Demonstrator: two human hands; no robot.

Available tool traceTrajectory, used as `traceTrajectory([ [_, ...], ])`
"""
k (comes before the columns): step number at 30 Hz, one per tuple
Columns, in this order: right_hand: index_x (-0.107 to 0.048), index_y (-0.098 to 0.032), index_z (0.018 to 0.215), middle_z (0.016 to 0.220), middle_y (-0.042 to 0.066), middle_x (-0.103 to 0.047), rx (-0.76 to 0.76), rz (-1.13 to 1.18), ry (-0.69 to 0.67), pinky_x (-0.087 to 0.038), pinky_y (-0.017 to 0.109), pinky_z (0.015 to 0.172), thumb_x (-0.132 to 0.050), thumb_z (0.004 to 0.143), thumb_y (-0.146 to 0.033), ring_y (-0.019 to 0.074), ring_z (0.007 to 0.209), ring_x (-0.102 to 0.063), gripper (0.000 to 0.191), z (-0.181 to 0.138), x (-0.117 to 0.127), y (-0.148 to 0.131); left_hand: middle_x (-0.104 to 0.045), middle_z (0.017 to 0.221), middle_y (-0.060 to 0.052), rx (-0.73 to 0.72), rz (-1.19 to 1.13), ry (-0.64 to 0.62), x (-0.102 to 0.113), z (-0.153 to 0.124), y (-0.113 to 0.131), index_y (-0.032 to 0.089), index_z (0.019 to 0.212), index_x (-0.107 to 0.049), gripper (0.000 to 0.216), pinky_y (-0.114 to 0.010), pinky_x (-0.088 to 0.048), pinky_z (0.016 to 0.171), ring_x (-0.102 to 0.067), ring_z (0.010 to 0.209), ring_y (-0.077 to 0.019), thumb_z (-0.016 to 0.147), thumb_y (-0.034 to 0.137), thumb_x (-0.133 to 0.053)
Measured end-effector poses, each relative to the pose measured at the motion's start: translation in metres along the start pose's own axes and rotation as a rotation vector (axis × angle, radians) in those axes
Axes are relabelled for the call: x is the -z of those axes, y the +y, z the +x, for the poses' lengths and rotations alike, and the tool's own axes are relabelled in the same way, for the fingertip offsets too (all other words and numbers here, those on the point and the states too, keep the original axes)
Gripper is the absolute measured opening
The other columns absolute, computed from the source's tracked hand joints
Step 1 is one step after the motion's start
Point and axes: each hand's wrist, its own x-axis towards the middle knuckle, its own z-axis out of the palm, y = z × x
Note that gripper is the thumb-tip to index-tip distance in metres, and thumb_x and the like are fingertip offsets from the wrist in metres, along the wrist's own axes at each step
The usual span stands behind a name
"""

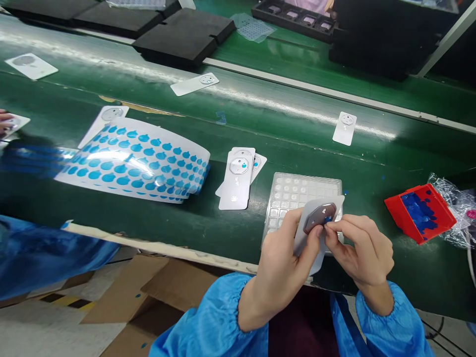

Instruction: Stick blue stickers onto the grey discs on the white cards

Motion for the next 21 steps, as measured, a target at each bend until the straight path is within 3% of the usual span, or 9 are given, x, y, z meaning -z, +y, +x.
traceTrajectory([
  [3, -0.069, -0.026, 0.093, 0.077, -0.001, -0.07, -0.293, 0.202, -0.019, -0.05, 0.025, 0.049, -0.07, 0.097, -0.014, 0.0117, 0.057, -0.058, 0.013, 0.01, -0.003, -0.015, -0.084, 0.118, -0.003, -0.077, 0.067, 0.031, -0.006, -0.004, -0.006, 0.031, 0.141, -0.063, 0.037, -0.027, -0.065, 0.079, -0.083, 0.094, -0.0219, 0.106, 0.018, -0.063],
  [7, -0.061, -0.023, 0.082, 0.069, -0.004, -0.058, -0.678, 0.476, -0.102, -0.037, 0.023, 0.042, -0.067, 0.098, -0.02, 0.0084, 0.05, -0.044, 0.017, 0.017, -0.001, -0.035, -0.079, 0.133, -0.009, -0.139, 0.148, 0.067, -0.013, -0.008, -0.011, 0.03, 0.15, -0.057, 0.044, -0.035, -0.066, 0.088, -0.081, 0.109, -0.027, 0.108, 0.021, -0.059],
  [9, -0.06, -0.023, 0.081, 0.067, -0.005, -0.056, -0.768, 0.556, -0.154, -0.035, 0.021, 0.041, -0.067, 0.099, -0.024, 0.0075, 0.048, -0.043, 0.02, 0.018, 0.003, -0.04, -0.078, 0.133, -0.009, -0.129, 0.106, 0.033, -0.014, -0.008, -0.012, 0.03, 0.153, -0.055, 0.044, -0.036, -0.066, 0.09, -0.08, 0.111, -0.0271, 0.11, 0.022, -0.055],
  [11, -0.06, -0.023, 0.083, 0.071, -0.004, -0.059, -0.762, 0.568, -0.159, -0.038, 0.021, 0.043, -0.066, 0.101, -0.027, 0.0082, 0.051, -0.048, 0.02, 0.017, 0.01, -0.037, -0.08, 0.117, -0.006, -0.055, 0.019, -0.02, -0.011, -0.006, -0.012, 0.03, 0.149, -0.056, 0.039, -0.032, -0.064, 0.081, -0.079, 0.096, -0.0234, 0.111, 0.023, -0.051],
  [14, -0.062, -0.023, 0.09, 0.092, 0.003, -0.07, -0.705, 0.333, 0.044, -0.049, 0.026, 0.053, -0.066, 0.102, -0.028, 0.0129, 0.064, -0.063, 0.014, 0.008, 0.029, -0.009, -0.073, 0.091, -0.002, 0.111, -0.053, -0.027, 0.001, 0.0, -0.017, 0.027, 0.131, -0.064, 0.024, -0.026, -0.056, 0.064, -0.07, 0.073, -0.0181, 0.113, 0.029, -0.049],
  [16, -0.064, -0.023, 0.097, 0.1, 0.005, -0.072, -0.724, -0.022, 0.218, -0.053, 0.03, 0.061, -0.069, 0.1, -0.03, 0.0166, 0.071, -0.069, 0.01, -0.002, 0.048, 0.024, -0.068, 0.086, -0.001, 0.212, -0.055, 0.017, 0.011, 0.005, -0.024, 0.024, 0.119, -0.067, 0.019, -0.026, -0.051, 0.059, -0.064, 0.069, -0.0177, 0.111, 0.034, -0.053],
  [17, -0.065, -0.023, 0.101, 0.094, 0.004, -0.071, -0.743, -0.211, 0.246, -0.055, 0.033, 0.064, -0.07, 0.1, -0.032, 0.0182, 0.072, -0.07, 0.01, -0.008, 0.058, 0.043, -0.067, 0.084, -0.001, 0.263, -0.052, 0.03, 0.017, 0.007, -0.028, 0.024, 0.115, -0.067, 0.018, -0.026, -0.05, 0.059, -0.063, 0.069, -0.018, 0.11, 0.036, -0.055],
  [19, -0.069, -0.022, 0.111, 0.092, 0.005, -0.071, -0.778, -0.433, 0.16, -0.056, 0.036, 0.067, -0.065, 0.1, -0.033, 0.0211, 0.076, -0.07, 0.016, -0.022, 0.08, 0.079, -0.063, 0.079, 0.001, 0.35, -0.048, 0.04, 0.027, 0.011, -0.035, 0.024, 0.113, -0.068, 0.02, -0.026, -0.047, 0.057, -0.06, 0.067, -0.0184, 0.107, 0.04, -0.059],
  [21, -0.071, -0.02, 0.115, 0.104, 0.011, -0.074, -0.771, -0.508, -0.004, -0.059, 0.04, 0.073, -0.061, 0.1, -0.035, 0.0248, 0.086, -0.073, 0.024, -0.036, 0.098, 0.107, -0.061, 0.075, 0.001, 0.422, -0.055, 0.047, 0.035, 0.013, -0.04, 0.025, 0.115, -0.069, 0.023, -0.027, -0.045, 0.056, -0.058, 0.066, -0.0193, 0.105, 0.044, -0.061],
])
